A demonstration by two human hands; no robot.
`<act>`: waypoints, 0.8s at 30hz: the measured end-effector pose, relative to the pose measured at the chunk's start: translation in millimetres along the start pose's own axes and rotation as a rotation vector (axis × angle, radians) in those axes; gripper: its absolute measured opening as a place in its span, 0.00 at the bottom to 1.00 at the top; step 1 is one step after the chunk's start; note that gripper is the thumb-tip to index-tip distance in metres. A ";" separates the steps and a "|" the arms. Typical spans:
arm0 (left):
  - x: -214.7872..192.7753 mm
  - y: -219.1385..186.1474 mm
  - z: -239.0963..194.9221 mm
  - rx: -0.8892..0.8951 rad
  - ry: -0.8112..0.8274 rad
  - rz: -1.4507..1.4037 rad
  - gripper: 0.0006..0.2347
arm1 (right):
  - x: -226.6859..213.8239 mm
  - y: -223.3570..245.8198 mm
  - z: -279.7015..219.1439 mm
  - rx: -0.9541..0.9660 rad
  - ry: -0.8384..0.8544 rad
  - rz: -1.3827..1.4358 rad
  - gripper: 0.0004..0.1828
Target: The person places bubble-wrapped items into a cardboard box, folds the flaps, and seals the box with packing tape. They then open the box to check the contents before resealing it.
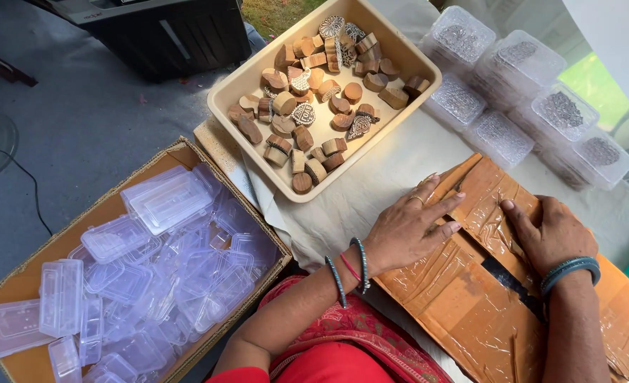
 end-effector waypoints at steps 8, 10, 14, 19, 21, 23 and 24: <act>-77.3 172.2 -125.6 -0.493 -0.479 -0.059 0.08 | 9.5 -10.4 7.1 0.029 -0.019 0.012 0.43; -72.8 228.6 -157.8 -0.752 -0.458 0.095 0.11 | 9.0 -14.0 8.2 0.048 0.000 0.014 0.42; -44.1 300.0 -175.3 -0.869 -0.254 0.482 0.37 | 24.5 -28.4 17.0 -0.005 -0.002 0.018 0.40; -39.3 335.9 -148.8 -0.898 -0.102 0.645 0.41 | 23.4 -23.1 17.2 -0.057 -0.060 0.029 0.39; -36.6 355.7 -146.2 -0.959 -0.018 0.631 0.26 | 21.3 -24.7 16.3 -0.038 -0.064 0.045 0.38; -44.2 388.1 -155.9 -0.975 -0.165 0.593 0.19 | 14.8 -19.0 13.2 -0.021 -0.058 0.038 0.38; -49.8 403.6 -161.2 -0.993 -0.309 0.553 0.12 | 12.1 -17.4 11.4 -0.008 -0.047 0.032 0.38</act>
Point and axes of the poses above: each hand's wrist, its own z-axis towards the middle knuckle, its own x-axis out of the palm, y = z × x, the point moved 6 cm from there along z, towards the middle knuckle
